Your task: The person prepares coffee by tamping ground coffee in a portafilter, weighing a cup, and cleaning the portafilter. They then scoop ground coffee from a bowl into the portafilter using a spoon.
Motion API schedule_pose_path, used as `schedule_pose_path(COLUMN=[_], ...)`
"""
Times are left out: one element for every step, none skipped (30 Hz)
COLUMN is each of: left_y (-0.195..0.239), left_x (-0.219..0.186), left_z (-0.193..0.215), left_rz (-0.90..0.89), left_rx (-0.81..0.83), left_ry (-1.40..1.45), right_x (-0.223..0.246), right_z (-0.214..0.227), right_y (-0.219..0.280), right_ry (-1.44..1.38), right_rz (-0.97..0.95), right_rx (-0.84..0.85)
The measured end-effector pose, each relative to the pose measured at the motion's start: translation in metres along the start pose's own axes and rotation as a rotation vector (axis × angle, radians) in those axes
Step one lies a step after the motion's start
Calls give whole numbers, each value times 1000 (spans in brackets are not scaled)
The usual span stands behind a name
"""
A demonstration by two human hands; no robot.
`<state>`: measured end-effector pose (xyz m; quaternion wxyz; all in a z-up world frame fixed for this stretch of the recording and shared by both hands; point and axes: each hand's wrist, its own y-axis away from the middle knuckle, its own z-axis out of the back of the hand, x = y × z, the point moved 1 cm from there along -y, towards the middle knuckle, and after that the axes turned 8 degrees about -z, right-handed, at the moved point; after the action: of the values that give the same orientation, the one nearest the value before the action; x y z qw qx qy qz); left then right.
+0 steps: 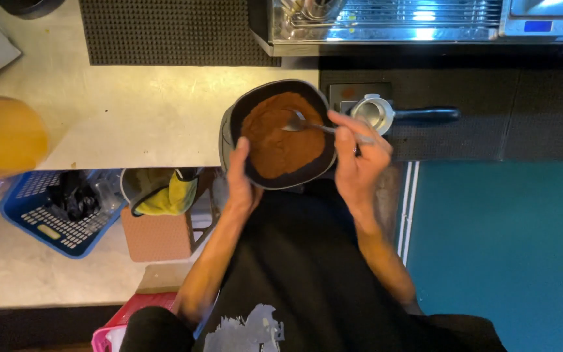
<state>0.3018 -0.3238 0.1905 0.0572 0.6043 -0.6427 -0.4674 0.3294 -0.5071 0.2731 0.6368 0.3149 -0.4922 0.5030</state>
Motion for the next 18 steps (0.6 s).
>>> schedule_pose_path(left_y=[3, 7, 12, 18, 20, 21, 24, 27, 29, 31, 30, 31, 35, 39, 40, 42, 40, 43], left_x=[7, 15, 21, 27, 33, 46, 55, 63, 67, 69, 72, 74, 77, 80, 85, 90, 93, 93], left_z=[-8, -15, -22, -29, -38, -40, -38, -35, -34, -34, -36, -33, -29, -24, -21, -18, -16, -16], left_rz=[-92, -184, -183, -281, -385, -390, -483, -576, -579, -598, -626, -639, -633, -625, -631, -611, -591, -597], left_rx=[122, 243, 241, 325, 415, 420, 439, 456, 447, 445, 445, 439, 417, 395, 384, 346, 316, 313], left_ry=[-72, -146, -143, -233, -321, -317, -394, -471, -477, -527, -565, -560, -602, -643, -642, -657, -669, -666], right_x=[5, 9, 10, 10, 10, -14, -37, -60, -58, -55, -53, -61, -69, -77, -79, -82, -84, -82], right_z=[14, 28, 39, 49, 59, 76, 91, 103, 112, 119, 126, 126, 126, 126, 123, 119, 115, 109], right_y=[1, 3, 5, 7, 6, 7, 10, 13, 9, 4, -6, -4, -1, 2, 8, 14, 19, 28], right_ry=[21, 43, 45, 43, 40, 40, 30, 20, 11, -22, -55, -62, -130, -196, -202, -246, -285, -288], right_rz=[135, 271, 271, 327, 390, 398, 466, 533, 529, 533, 552, 562, 478, 392, 393, 296, 202, 207], right_rx=[-24, -50, -48, -17, 11, 10, -22, -55, -50, -48, -43, -35, -6, 25, 36, 46, 50, 56])
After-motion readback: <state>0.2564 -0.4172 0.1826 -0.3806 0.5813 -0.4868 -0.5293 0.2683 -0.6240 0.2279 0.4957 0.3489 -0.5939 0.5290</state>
